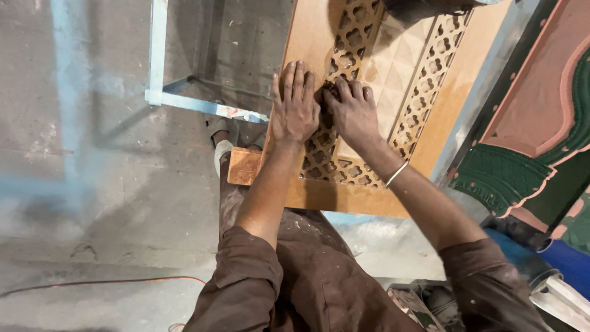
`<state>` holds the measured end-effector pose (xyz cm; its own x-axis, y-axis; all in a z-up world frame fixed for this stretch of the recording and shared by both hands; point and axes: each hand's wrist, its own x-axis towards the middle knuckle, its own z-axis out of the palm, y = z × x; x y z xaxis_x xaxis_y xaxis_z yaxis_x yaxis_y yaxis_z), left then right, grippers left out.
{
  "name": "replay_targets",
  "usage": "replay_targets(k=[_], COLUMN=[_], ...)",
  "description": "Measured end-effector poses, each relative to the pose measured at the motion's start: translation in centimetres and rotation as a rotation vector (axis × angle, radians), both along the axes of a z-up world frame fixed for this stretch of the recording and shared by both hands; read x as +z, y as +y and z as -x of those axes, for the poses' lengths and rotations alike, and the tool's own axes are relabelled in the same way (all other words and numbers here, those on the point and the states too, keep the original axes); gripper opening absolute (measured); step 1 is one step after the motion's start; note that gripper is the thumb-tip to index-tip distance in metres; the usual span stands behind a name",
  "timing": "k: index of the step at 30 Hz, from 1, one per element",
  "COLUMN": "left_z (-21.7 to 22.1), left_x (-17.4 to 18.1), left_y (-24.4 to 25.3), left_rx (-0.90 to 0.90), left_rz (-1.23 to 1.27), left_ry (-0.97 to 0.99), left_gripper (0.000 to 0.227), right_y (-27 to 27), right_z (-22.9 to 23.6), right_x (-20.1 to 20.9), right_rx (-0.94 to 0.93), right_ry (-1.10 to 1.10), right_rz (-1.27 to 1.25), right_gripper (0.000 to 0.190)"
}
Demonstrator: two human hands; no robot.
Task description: The person applies a dark adhesive to the cutout patterns of a wooden lattice panel using a small brush. They repeatedly dip the brush into a metal can and spread the glue into the recessed areas of the panel.
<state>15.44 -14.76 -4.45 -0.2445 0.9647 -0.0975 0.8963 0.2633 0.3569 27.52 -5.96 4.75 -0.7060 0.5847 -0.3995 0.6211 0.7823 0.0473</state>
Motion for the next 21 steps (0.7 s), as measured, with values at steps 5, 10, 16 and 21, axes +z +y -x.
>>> replay_targets(k=[5,10,16,21], left_z=[-0.3,0.2,0.2,-0.1], left_x=[0.3,0.3,0.3,-0.1], left_y=[0.3,0.2,0.3,0.2], left_rx=[-0.009,-0.027,-0.036,-0.038], left_rz=[0.042,0.09,0.108,0.167], left_ry=[-0.025,-0.026,-0.057,-0.069], left_gripper=[0.068,0.069,0.068,0.067], right_y=[1.4,2.9,3.9,2.1], right_z=[0.2,1.1,-0.7,0.1], right_x=[0.2,1.9,2.7,0.2], right_rx=[0.106,0.007,-0.313,-0.053], right_ry=[-0.075,-0.085,0.037,0.085], right_rz=[0.059,0.186,0.3,0.057], right_gripper=[0.039,0.034,0.046,0.05])
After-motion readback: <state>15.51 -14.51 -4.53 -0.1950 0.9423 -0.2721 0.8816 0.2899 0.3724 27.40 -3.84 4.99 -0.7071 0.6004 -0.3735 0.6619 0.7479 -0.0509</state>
